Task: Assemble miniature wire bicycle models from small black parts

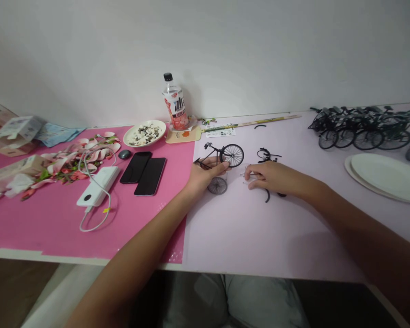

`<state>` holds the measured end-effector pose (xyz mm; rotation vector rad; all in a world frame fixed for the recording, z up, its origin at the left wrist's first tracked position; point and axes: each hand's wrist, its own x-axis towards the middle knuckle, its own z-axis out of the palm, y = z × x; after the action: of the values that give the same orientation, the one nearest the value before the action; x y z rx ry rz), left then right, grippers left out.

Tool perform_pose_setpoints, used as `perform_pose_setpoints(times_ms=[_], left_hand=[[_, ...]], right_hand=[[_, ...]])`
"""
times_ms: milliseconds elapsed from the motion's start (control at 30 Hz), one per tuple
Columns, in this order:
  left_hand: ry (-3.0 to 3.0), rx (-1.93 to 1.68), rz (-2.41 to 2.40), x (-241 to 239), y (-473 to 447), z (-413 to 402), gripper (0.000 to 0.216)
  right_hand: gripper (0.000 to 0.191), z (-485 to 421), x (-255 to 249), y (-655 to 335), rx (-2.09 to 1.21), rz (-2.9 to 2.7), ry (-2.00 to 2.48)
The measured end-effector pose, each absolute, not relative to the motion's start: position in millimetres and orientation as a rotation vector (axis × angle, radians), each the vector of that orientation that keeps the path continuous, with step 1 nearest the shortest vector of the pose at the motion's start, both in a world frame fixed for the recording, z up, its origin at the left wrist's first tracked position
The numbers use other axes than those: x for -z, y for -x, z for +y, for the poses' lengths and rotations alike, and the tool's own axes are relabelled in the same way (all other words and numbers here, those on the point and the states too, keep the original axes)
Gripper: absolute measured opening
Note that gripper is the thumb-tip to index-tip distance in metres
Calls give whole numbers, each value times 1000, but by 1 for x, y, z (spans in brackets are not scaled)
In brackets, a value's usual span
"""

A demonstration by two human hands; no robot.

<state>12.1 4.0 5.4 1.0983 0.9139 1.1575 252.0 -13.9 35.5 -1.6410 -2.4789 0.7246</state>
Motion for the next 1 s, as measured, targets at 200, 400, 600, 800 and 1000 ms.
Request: perform_pose_setpoints(times_ms=[200, 400, 600, 800, 1000], left_hand=[[-1103, -1149, 909, -6, -11, 5, 42], [-1108, -1147, 914, -5, -11, 5, 42], [-1111, -1146, 907, -4, -11, 6, 43], [-1114, -1145, 907, -4, -11, 5, 42], [-1136, -1157, 933, -6, -12, 3, 41]], right_hand=[[25, -10, -29, -256, -722, -2487, 1412], [25, -7, -24, -258, -714, -2520, 1380], [24, -7, -24, -255, -663, -2517, 1383], [24, -8, -22, -252, -661, -2522, 1309], [27, -10, -18, -251, -577, -2461, 1249]])
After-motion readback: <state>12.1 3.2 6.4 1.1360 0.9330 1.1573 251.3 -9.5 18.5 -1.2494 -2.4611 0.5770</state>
